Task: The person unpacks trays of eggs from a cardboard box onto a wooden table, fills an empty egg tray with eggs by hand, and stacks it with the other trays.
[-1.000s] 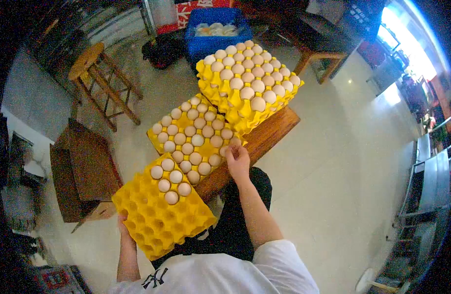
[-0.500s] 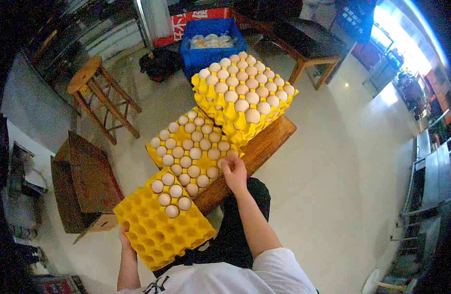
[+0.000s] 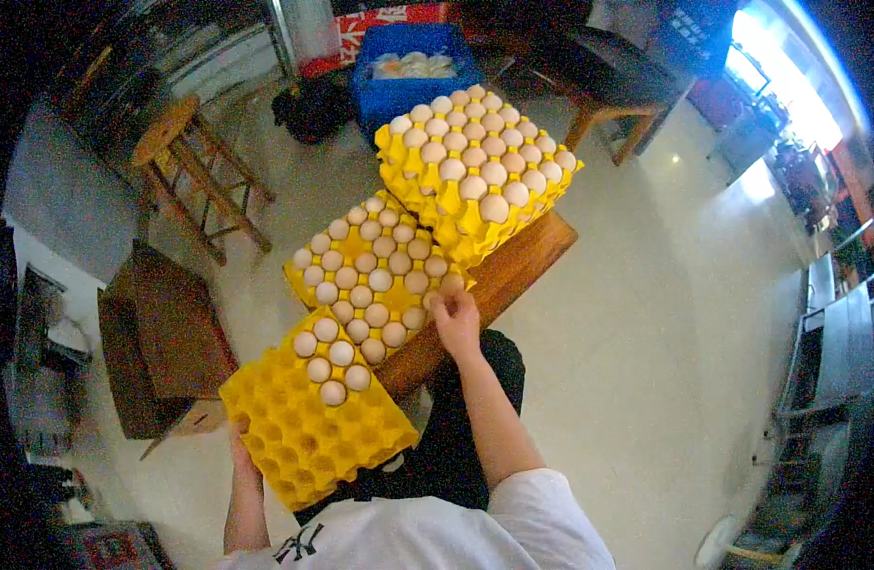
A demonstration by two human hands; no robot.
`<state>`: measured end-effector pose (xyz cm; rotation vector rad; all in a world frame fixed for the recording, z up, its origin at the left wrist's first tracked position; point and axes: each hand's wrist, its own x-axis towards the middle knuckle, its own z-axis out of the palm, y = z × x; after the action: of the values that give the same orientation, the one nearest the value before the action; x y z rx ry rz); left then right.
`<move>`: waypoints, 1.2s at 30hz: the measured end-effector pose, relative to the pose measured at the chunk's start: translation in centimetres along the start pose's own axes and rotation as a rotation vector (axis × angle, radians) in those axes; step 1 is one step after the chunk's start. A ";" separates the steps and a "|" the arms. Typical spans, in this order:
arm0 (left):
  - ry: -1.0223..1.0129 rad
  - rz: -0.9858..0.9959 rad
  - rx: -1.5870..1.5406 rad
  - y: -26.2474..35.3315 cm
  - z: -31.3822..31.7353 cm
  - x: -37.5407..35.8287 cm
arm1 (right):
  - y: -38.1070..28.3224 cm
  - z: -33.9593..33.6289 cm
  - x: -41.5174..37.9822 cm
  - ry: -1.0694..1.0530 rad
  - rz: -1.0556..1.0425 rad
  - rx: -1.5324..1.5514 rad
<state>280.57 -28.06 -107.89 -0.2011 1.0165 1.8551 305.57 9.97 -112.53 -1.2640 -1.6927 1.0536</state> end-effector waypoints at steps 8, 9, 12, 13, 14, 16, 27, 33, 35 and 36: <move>-0.075 0.005 -0.012 -0.3 -1.9 0.3 | 0.7 -0.1 0.4 -0.002 -0.003 0.052; -0.030 0.006 -0.020 -0.2 -1.0 0.0 | 0.9 0.0 0.4 0.005 0.013 0.048; 0.007 0.015 -0.020 -0.1 -1.0 -0.1 | 1.8 0.4 0.7 0.024 -0.055 0.050; -0.007 0.021 -0.012 -0.2 -1.4 0.1 | 1.7 0.5 0.8 0.025 -0.056 0.071; -0.002 0.023 -0.015 -0.3 -2.0 0.4 | 1.7 0.4 0.8 0.020 -0.056 0.071; -0.056 0.032 -0.021 -0.3 -3.2 0.8 | -0.6 -0.6 0.3 -0.025 0.033 0.045; -0.004 0.027 0.008 -0.4 -3.1 0.8 | -5.7 -0.5 -4.3 -0.150 -0.207 -0.047; 0.064 0.000 -0.032 -0.5 -3.6 -0.2 | -6.1 1.4 -9.0 -0.454 -0.070 -0.064; -0.033 -0.041 -0.064 -0.7 -4.2 -0.1 | -5.6 1.4 -9.2 -0.557 0.195 0.111; 0.006 -0.038 -0.066 -0.6 -3.6 -0.5 | -5.5 1.4 -9.5 -0.626 0.352 0.324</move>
<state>280.29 -30.91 -110.27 -0.2638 0.9504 1.8563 304.50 -0.45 -108.90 -1.1014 -1.6559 2.0096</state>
